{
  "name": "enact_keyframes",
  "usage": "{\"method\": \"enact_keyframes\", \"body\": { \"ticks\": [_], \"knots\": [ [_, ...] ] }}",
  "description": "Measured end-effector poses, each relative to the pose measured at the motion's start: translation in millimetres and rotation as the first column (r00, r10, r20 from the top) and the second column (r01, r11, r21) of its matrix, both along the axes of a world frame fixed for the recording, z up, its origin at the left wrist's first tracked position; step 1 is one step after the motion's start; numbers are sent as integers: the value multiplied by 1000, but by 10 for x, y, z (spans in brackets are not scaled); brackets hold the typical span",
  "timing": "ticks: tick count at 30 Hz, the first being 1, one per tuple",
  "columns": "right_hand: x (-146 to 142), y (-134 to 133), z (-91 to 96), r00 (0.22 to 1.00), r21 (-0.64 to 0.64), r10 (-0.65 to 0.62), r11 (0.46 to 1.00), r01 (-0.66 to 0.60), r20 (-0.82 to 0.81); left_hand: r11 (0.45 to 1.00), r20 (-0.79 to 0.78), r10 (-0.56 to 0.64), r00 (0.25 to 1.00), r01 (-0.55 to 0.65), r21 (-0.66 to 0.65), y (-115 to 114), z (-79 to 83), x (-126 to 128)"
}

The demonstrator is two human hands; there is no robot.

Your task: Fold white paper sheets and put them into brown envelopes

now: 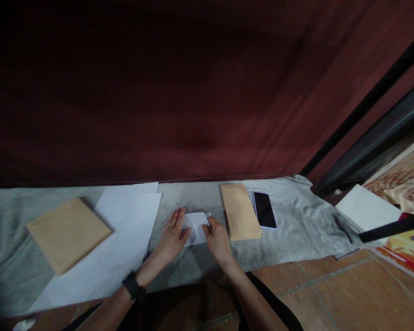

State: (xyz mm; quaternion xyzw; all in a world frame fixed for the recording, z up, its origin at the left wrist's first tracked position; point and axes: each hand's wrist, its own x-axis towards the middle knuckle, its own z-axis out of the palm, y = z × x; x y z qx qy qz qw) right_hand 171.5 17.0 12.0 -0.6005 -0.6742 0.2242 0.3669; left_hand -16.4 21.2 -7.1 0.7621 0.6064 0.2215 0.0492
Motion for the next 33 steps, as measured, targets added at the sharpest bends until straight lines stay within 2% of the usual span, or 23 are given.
{"method": "enact_keyframes", "body": {
  "ticks": [4, 9, 12, 15, 18, 21, 26, 30, 33],
  "knots": [
    [-8, -26, 152, 972, 14, 108, 994, -107, -207, 998, 138, 4, 990, -13, 58, 76, 251, -40],
    [31, -37, 214, 942, 121, 194, 978, -167, -273, 970, 196, -130, 972, 84, 227, -8, 541, -77],
    [80, -2, 118, 944, 132, 138, 986, -103, -299, 930, 149, -236, 960, 178, 322, -113, 674, -95],
    [115, 52, -13, 917, 28, 12, 1000, -1, -400, 894, 107, -306, 946, 247, 373, -189, 762, -104],
    [124, 88, -75, 814, -136, -53, 990, -33, -579, 872, 87, -331, 940, 269, 410, -214, 796, -101],
    [125, 87, -32, 712, -236, -102, 967, -91, -694, 865, 65, -341, 938, 287, 411, -204, 796, -99],
    [142, 56, 123, 676, -275, -121, 953, -125, -726, 878, 87, -318, 944, 259, 403, -166, 784, -120],
    [149, 42, 225, 501, -332, -170, 908, -254, -849, 887, 76, -319, 945, 269, 375, -143, 758, -142],
    [150, 43, 282, 385, -343, -236, 909, -236, -892, 897, 75, -319, 945, 275, 346, -132, 749, -153]
  ]
}}
